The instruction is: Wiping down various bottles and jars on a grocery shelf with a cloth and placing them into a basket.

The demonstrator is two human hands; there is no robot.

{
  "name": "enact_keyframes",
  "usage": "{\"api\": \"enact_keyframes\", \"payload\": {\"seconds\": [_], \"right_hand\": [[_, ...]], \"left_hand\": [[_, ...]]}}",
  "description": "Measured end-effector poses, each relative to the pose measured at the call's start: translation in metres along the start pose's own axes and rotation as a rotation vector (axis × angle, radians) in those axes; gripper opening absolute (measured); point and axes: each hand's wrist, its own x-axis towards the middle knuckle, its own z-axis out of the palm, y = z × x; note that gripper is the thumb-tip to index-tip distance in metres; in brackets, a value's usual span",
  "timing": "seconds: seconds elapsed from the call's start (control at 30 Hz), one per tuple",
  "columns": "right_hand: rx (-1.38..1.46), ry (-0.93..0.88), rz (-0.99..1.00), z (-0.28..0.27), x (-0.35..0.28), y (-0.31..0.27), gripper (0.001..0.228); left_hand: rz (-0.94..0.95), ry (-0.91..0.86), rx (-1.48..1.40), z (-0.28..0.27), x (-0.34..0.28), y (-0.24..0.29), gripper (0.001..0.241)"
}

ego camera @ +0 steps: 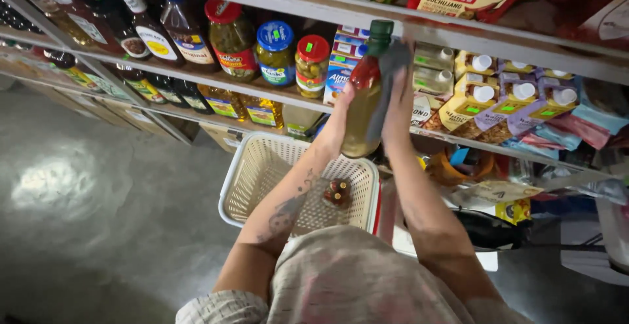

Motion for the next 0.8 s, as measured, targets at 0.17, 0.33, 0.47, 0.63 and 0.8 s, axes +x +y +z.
{"api": "enact_keyframes", "payload": {"seconds": [0.17, 0.33, 0.47, 0.63, 0.8], "right_hand": [[-0.682, -0.215, -0.318, 0.008, -0.092, 0.012, 0.083], [-0.566, -0.059, -0.434, -0.002, -0.011, 0.009, 0.073], [0.263, 0.116, 0.222, -0.021, -0.037, 0.095, 0.052], [0.313, -0.019, 0.102, -0.013, -0.084, 0.045, 0.1], [0.671, 0.146, 0.514, -0.045, -0.115, 0.115, 0.035]], "left_hand": [[0.158, -0.346, -0.684, 0.016, 0.039, -0.047, 0.066], [-0.033, -0.061, -0.149, 0.022, -0.008, -0.027, 0.096], [-0.018, -0.05, 0.063, 0.023, -0.024, -0.006, 0.103], [0.641, -0.093, 0.407, 0.035, -0.039, -0.017, 0.08], [0.729, -0.169, 0.63, 0.018, -0.015, -0.02, 0.076]]}}
